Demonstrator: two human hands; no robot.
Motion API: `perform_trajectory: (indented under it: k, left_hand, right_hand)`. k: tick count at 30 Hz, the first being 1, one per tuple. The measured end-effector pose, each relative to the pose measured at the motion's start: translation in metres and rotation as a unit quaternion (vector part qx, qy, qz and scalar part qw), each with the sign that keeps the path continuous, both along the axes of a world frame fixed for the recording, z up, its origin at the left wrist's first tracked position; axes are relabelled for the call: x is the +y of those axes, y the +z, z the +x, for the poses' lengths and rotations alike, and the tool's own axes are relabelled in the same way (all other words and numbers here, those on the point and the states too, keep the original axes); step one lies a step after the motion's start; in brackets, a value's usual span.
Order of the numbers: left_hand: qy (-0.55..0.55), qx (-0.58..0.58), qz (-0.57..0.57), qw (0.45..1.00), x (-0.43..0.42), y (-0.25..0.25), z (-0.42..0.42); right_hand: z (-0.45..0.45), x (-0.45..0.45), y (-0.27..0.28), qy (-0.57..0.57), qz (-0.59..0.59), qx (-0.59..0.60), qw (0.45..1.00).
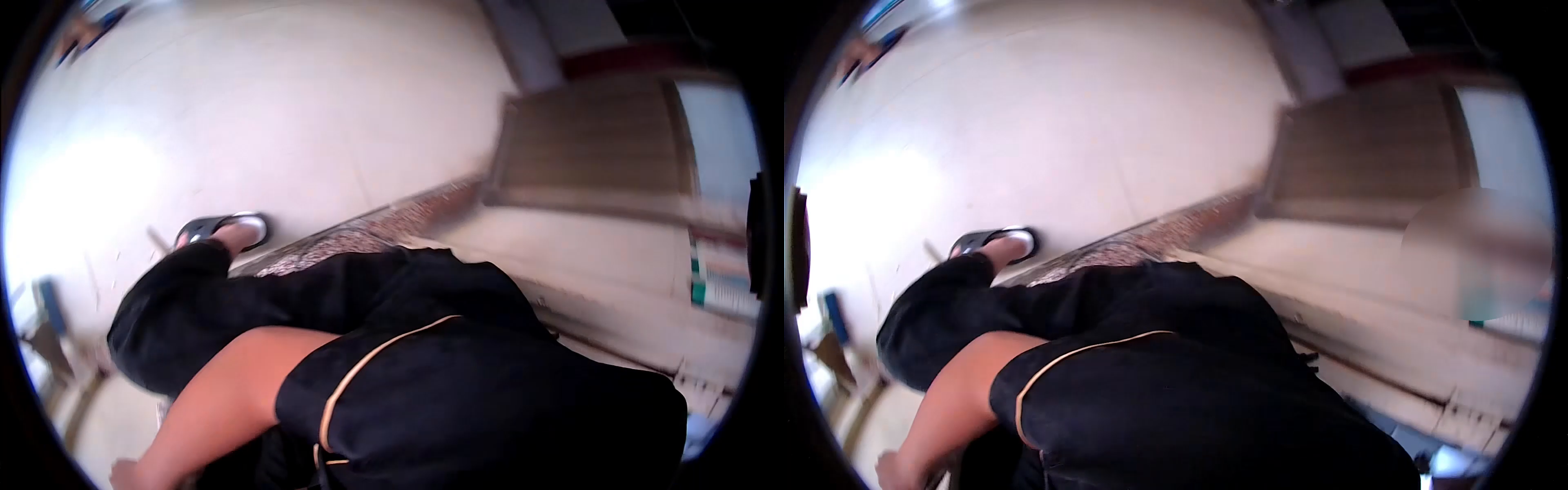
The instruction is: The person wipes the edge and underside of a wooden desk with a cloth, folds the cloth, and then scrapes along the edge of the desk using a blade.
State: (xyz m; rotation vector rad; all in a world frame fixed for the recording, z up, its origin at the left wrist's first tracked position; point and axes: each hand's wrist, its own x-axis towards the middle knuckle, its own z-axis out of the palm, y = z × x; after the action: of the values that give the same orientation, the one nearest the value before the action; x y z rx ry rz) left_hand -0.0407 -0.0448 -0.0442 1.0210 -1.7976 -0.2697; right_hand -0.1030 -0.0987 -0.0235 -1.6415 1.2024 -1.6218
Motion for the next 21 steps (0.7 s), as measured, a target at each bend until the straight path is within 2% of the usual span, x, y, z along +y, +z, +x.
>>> perform_trajectory:
  k: [2, 3, 4, 6, 7, 8, 10, 11, 12, 14, 18, 21]
  left_hand:
    - [-0.067, 0.001, 0.023, 0.997, -0.003, -0.012, -0.029]
    - [-0.088, 0.0, 0.031, 0.996, -0.009, -0.019, -0.04]
    - [-0.108, 0.005, 0.045, 0.993, -0.008, -0.024, -0.046]
    - [-0.147, 0.001, 0.07, 0.987, -0.011, -0.033, -0.065]
    - [-0.166, 0.001, 0.078, 0.983, -0.011, -0.037, -0.073]
    - [-0.185, 0.002, 0.088, 0.979, -0.01, -0.042, -0.081]
    - [-0.22, 0.005, 0.102, 0.97, -0.009, -0.047, -0.094]
    - [-0.234, 0.0, 0.108, 0.966, -0.01, -0.049, -0.099]
    - [-0.244, -0.001, 0.112, 0.963, -0.011, -0.05, -0.102]
    - [-0.254, 0.002, 0.118, 0.96, -0.01, -0.052, -0.104]
    - [-0.267, 0.002, 0.116, 0.957, -0.006, -0.049, -0.106]
    - [-0.278, 0.0, 0.123, 0.953, 0.004, -0.041, -0.113]
  right_hand:
    - [-0.018, 0.007, 0.015, -0.21, -0.046, -0.007, 0.977]
    - [-0.04, 0.008, 0.012, -0.221, -0.067, 0.082, 0.969]
    - [-0.055, 0.03, 0.012, -0.238, -0.057, 0.092, 0.965]
    - [-0.096, 0.093, 0.017, -0.239, 0.003, 0.122, 0.963]
    - [-0.12, 0.149, 0.025, -0.22, 0.012, 0.195, 0.956]
    - [-0.122, 0.142, 0.01, -0.235, 0.021, 0.198, 0.951]
    - [-0.122, 0.109, -0.024, -0.298, 0.104, 0.093, 0.944]
    - [-0.122, 0.11, -0.018, -0.239, 0.118, 0.042, 0.963]
    - [-0.122, 0.108, -0.02, -0.246, 0.12, 0.042, 0.961]
    - [-0.118, 0.103, -0.026, -0.286, 0.074, 0.16, 0.942]
    - [-0.118, 0.131, -0.009, -0.263, 0.123, 0.083, 0.953]
    - [-0.118, 0.146, -0.01, -0.244, 0.096, 0.066, 0.963]
